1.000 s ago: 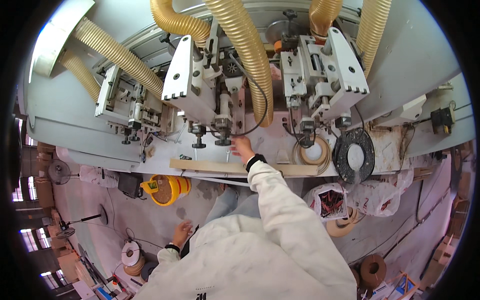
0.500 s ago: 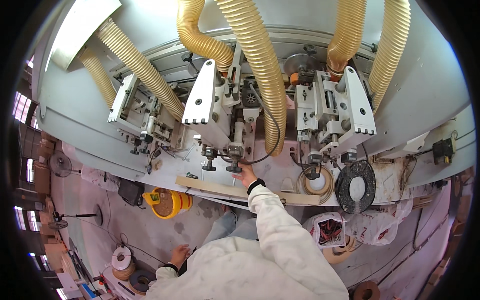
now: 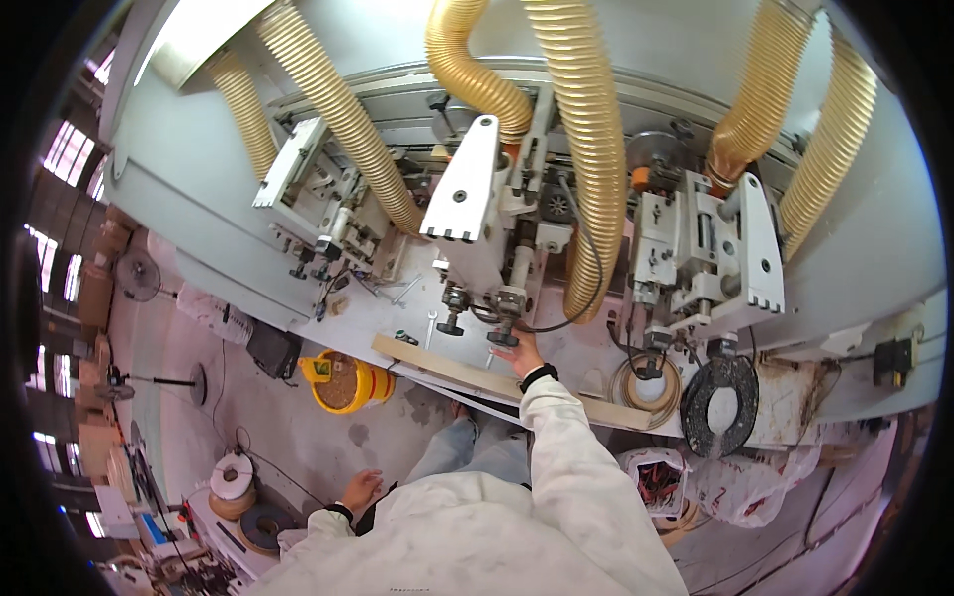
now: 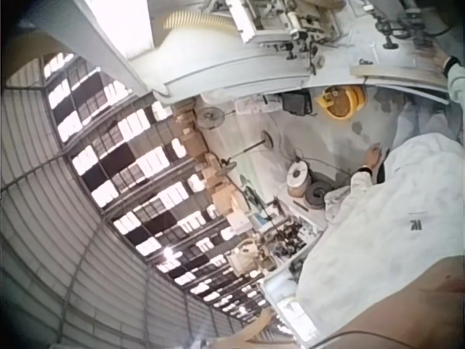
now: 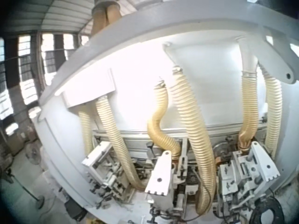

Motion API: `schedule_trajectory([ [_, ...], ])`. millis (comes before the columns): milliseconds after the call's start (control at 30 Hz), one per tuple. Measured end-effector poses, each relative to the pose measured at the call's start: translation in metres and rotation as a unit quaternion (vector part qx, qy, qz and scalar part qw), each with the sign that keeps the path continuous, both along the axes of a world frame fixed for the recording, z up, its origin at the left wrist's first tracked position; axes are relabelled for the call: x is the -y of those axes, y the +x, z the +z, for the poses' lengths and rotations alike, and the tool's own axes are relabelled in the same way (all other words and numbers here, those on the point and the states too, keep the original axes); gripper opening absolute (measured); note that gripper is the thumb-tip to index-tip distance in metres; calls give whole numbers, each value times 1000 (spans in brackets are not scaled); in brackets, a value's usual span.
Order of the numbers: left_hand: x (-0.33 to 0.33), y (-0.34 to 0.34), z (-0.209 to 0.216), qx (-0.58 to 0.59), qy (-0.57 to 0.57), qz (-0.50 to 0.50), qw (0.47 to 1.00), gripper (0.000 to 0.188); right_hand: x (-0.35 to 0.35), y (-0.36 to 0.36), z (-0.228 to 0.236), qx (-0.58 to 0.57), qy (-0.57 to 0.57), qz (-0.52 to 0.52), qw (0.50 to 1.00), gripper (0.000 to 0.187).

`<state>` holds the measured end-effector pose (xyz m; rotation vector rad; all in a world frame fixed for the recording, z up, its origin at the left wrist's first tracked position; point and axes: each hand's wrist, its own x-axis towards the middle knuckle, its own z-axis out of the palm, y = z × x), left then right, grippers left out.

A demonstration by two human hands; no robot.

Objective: The worker is performing maintenance and adjustments on an industrial edge-banding machine, including using a wrench and screwdriver to adjust internal components and cleaning debris.

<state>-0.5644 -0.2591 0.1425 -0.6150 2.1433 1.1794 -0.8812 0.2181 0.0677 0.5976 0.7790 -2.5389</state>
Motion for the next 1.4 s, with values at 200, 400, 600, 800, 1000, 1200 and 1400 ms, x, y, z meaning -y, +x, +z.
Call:
schedule_trajectory([
  [200, -19, -3, 16, 5, -24, 11, 1000, 30, -4, 0, 2, -20, 11, 26, 999, 38],
  [400, -23, 5, 19, 14, -39, 3, 999, 30, -5, 2, 16, -27, 33, 52, 998, 41],
  [600, -17, 11, 11, 17, -30, 2, 999, 30, -8, -1, 15, -35, 86, 83, 992, 38],
  [800, -16, 8, 6, 20, -26, 17, 999, 30, -8, 1, 19, -34, 124, 94, 987, 38],
  [1000, -17, 6, 11, -2, -26, 17, 1000, 32, -6, 8, 16, -10, 128, 93, 987, 33],
  [1200, -12, 13, 20, -17, -12, 29, 999, 31, -11, 54, -54, 102, 141, 56, 983, 24],
  [1400, -8, 46, 58, 12, -78, 74, 994, 27, -3, 67, -70, 228, 576, 227, 752, 50],
])
